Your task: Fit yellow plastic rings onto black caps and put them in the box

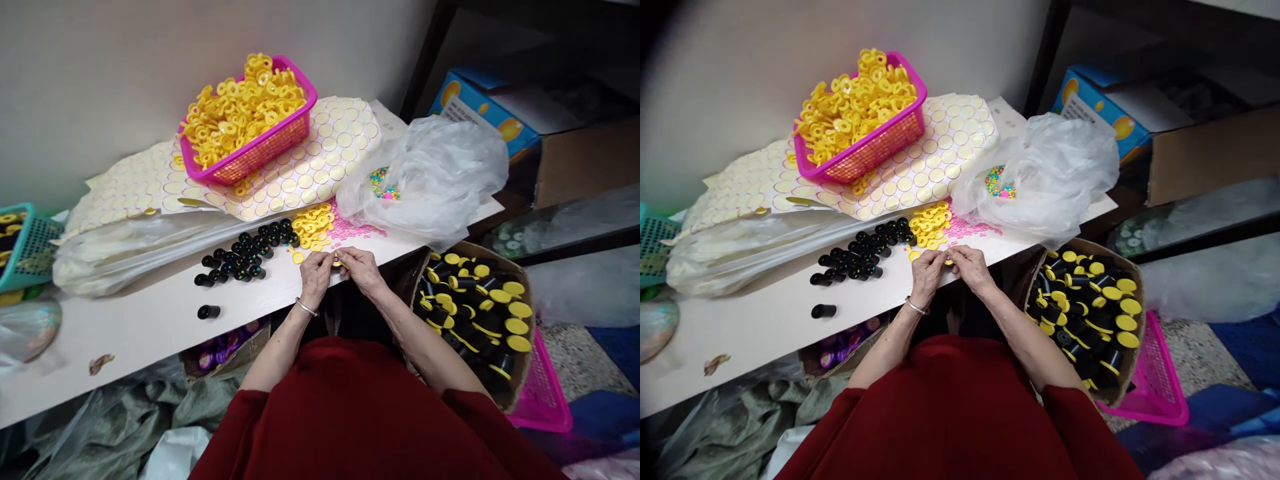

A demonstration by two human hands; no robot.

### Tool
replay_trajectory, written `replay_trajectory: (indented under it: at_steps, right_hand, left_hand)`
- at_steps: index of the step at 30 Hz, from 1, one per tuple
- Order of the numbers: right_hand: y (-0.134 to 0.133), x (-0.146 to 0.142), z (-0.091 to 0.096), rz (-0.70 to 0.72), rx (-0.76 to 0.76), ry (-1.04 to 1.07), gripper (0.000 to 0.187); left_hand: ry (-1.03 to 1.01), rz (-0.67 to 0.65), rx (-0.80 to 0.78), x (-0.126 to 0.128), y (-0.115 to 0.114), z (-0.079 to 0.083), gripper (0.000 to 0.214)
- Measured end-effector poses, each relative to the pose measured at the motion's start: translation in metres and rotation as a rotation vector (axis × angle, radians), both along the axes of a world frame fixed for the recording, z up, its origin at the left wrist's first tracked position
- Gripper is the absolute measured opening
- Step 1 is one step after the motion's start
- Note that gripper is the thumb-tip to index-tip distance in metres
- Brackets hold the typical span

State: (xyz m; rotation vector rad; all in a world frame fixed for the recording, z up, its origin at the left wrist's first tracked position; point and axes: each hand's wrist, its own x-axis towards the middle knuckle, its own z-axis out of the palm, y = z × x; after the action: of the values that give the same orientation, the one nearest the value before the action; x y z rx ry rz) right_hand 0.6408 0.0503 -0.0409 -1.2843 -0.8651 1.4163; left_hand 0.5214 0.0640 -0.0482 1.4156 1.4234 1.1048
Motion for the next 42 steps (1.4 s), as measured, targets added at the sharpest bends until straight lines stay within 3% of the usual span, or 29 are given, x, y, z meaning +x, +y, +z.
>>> replay_trajectory:
  at_steps: [11, 18, 21, 24, 26, 30, 33, 37, 42]
  right_hand:
    - [0.003, -0.007, -0.006, -0.085, -0.043, -0.006, 0.028]
    - [0.000, -0.012, -0.013, -0.131, -0.057, 0.037, 0.026]
    - [0.004, -0.013, -0.015, -0.131, -0.077, 0.033, 0.025]
    - [0.001, -0.017, -0.005, -0.163, -0.098, 0.017, 0.023]
    - [0.002, -0.020, -0.002, -0.178, -0.092, 0.039, 0.019]
    - [0.017, -0.019, -0.017, -0.061, -0.150, 0.118, 0.011]
    - [0.019, -0.018, -0.024, -0.061, -0.177, 0.137, 0.012]
    - [0.009, -0.020, -0.015, -0.141, -0.191, 0.166, 0.018]
    - [0.008, -0.015, -0.007, -0.159, -0.214, 0.220, 0.025]
  left_hand:
    - [-0.227, 0.025, -0.062, 0.008, -0.003, -0.011, 0.022]
    - [-0.049, 0.067, 0.095, 0.012, -0.004, -0.015, 0.021]
    - [-0.075, 0.052, 0.033, 0.013, 0.001, -0.013, 0.021]
    - [-0.151, 0.036, -0.098, 0.012, 0.001, -0.001, 0.023]
    - [-0.210, 0.105, -0.217, 0.008, 0.002, 0.002, 0.028]
    - [-0.094, 0.080, -0.282, 0.004, 0.020, -0.013, 0.039]
    - [-0.057, 0.060, -0.245, 0.007, 0.022, -0.014, 0.040]
    - [-0.043, 0.098, -0.128, 0.016, 0.010, -0.002, 0.033]
    - [-0.027, 0.058, -0.034, 0.022, 0.011, -0.007, 0.031]
